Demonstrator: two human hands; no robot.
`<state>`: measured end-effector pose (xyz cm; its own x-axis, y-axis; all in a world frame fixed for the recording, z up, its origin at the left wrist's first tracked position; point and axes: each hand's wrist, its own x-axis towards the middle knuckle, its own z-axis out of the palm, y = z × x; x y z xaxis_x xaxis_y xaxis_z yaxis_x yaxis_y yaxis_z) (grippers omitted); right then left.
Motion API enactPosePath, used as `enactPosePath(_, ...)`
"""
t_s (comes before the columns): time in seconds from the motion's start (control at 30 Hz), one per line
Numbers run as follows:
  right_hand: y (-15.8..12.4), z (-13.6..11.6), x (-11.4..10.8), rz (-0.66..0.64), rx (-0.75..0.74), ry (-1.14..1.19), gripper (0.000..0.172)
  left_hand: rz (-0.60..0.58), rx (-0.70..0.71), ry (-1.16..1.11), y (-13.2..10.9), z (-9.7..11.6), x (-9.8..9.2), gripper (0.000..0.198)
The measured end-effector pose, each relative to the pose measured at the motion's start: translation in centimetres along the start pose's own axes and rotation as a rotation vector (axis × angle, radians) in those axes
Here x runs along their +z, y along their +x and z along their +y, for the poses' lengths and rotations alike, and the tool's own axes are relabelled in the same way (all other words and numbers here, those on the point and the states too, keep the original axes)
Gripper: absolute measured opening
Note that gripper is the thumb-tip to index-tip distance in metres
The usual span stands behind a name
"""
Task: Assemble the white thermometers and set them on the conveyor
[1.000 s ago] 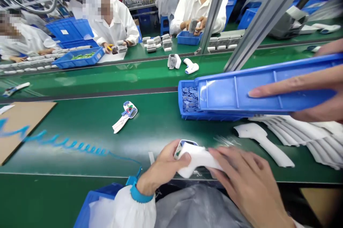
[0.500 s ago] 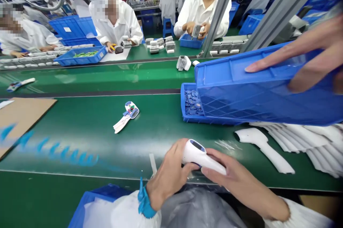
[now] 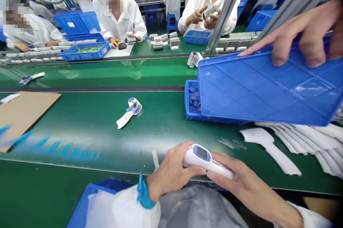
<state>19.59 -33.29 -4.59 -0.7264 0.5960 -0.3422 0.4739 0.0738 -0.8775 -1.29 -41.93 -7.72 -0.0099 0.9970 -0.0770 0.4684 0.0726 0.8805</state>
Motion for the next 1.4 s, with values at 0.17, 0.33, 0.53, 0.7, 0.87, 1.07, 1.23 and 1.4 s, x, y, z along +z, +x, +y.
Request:
enactPosePath(0.17, 2.8, -1.8, 1.8, 0.355, -0.192, -0.086, 0.032, 0.002, -0.144, -0.01, 0.9, 1.7, -1.0, 0.038)
enactPosePath(0.33, 6.6, -4.4, 4.9, 0.745, -0.36, -0.399, 0.053, -0.041, -0.03, 0.013, 1.4, 2.1, 0.0, 0.029)
enactPosePath(0.53, 7.5, -4.2, 5.2, 0.884, -0.526, -0.391, 0.052, -0.001, -0.082, 0.232, 1.4, 2.1, 0.4, 0.028)
enactPosePath(0.7, 6.2, -4.0, 3.6, 0.89, -0.244, -0.112, 0.048, -0.024, -0.093, -0.001, 1.9, 2.6, -1.5, 0.04)
enactPosePath(0.87, 6.0, -3.9, 2.8, 0.811, -0.162, -0.121, 0.054, -0.039, -0.103, 0.073, 1.8, 3.0, -1.5, 0.045)
enactPosePath(1.07, 6.7, -3.9, 2.5, 0.944, -0.226, -0.093, 0.057, -0.03, -0.093, 0.348, 1.8, 4.2, 0.0, 0.034)
enactPosePath(1.23, 6.2, -4.2, 2.1, 0.809, -0.18, -0.164, 0.055, -0.024, -0.125, 0.122, 2.0, 4.0, -0.3, 0.032)
enactPosePath(1.4, 6.5, -4.3, 2.9, 0.81, -0.159, -0.178, 0.06, 0.003, -0.132, 0.235, 2.1, 4.1, 0.1, 0.029)
